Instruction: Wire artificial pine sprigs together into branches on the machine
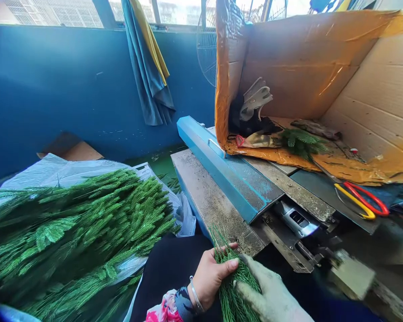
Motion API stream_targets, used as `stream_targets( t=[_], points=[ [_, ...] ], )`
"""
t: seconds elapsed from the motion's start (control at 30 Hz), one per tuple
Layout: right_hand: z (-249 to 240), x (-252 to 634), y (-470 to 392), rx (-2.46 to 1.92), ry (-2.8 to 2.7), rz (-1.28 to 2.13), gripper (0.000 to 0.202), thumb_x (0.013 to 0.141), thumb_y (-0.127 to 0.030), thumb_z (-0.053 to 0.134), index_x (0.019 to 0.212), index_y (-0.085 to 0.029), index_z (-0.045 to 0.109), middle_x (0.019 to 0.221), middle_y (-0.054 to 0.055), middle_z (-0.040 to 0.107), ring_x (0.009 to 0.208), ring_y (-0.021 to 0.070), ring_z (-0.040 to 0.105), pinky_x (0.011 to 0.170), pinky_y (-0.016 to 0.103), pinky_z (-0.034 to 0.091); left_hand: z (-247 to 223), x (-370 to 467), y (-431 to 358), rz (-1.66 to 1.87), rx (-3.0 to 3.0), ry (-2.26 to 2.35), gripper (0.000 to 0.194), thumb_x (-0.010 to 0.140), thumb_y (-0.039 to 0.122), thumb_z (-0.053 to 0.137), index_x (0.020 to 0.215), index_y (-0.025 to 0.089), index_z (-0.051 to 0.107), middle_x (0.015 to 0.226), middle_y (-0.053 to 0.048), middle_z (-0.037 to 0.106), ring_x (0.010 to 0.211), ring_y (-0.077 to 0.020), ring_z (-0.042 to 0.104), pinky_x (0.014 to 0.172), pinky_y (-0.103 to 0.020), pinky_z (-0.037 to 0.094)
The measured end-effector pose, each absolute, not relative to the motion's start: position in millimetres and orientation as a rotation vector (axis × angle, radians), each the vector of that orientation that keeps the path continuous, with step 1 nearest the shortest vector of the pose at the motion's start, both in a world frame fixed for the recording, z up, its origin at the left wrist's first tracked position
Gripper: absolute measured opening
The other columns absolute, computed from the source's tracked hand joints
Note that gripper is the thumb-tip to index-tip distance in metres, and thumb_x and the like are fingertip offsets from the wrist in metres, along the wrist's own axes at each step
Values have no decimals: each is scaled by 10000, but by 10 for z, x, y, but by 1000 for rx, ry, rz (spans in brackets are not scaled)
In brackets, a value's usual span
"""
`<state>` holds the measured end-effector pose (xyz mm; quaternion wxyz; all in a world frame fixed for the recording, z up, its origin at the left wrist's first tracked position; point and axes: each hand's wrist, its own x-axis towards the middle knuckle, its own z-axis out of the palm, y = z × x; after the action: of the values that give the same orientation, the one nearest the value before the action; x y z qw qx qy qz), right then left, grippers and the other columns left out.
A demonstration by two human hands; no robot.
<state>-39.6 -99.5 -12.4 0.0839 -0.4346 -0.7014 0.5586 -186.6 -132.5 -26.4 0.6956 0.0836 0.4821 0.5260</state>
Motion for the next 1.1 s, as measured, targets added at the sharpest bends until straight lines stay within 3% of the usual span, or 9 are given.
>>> stream_targets(
  t=[0.2,0.33,0.4,0.5,0.57,0.7,0.87,0.97,1.1],
  points=[
    [-267,-509,-903,-1312,-1838,1882,440,773,-372,510,1165,-172,510,1049,60,629,919,193,589,842,315,460,-268,-1922,-1318,1195,125,1027,419,547,274,771,894,66,660,672,-70,657,628,-148,579,649,-269,447],
    [-230,-550,-803,-1347,-1876,1906,419,772,-392,501,1121,-162,525,913,40,657,822,179,607,781,290,478,-294,-1973,-1321,1168,31,926,453,530,202,777,947,78,649,692,-85,668,649,-157,590,680,-284,448],
    [-204,-513,-706,-1416,-2131,1690,396,793,-417,446,1085,-170,547,902,44,662,817,190,610,764,301,481,-306,-2011,-1317,1174,4,931,465,528,197,777,958,84,644,721,-96,674,669,-171,600,694,-303,452],
    [-161,-387,-541,-1580,-2448,1215,477,791,-457,398,1095,-123,552,1085,139,604,997,272,553,871,404,419,-300,-2063,-1290,1239,-8,1069,448,552,235,765,958,92,641,666,-63,659,618,-154,582,653,-289,448],
    [-118,-309,-481,-1587,-2569,1085,504,778,-457,406,1116,-110,547,1161,171,556,1058,304,516,911,453,378,-270,-2058,-1250,1260,67,1157,453,570,267,756,972,93,638,616,-32,634,579,-129,552,612,-257,429],
    [-51,-236,-533,-1384,-2883,977,404,773,-350,429,1107,-165,563,1066,115,623,977,248,578,844,377,453,-190,-1912,-1138,1247,237,1219,370,574,323,745,853,90,673,649,-28,634,587,-123,530,609,-246,412],
    [-144,-59,-661,-1149,-2871,299,638,682,-219,512,1303,-185,370,1181,132,541,961,274,566,776,440,482,-203,-1700,-1041,1239,92,1158,271,553,313,745,697,103,651,639,-42,638,567,-152,550,638,-298,427],
    [-205,103,-738,-960,-2853,-70,618,635,-96,492,1239,-217,448,1152,114,560,895,264,580,728,440,498,-236,-1579,-997,1186,69,1131,242,535,280,753,638,103,625,557,-22,598,514,-134,527,612,-293,416],
    [-208,386,-854,-1017,-2801,-291,603,630,9,391,1184,-205,493,980,93,631,708,186,610,582,307,526,-214,-1354,-926,1093,109,1098,257,531,293,760,606,105,602,515,-12,575,488,-119,514,579,-272,408]
  ],
)
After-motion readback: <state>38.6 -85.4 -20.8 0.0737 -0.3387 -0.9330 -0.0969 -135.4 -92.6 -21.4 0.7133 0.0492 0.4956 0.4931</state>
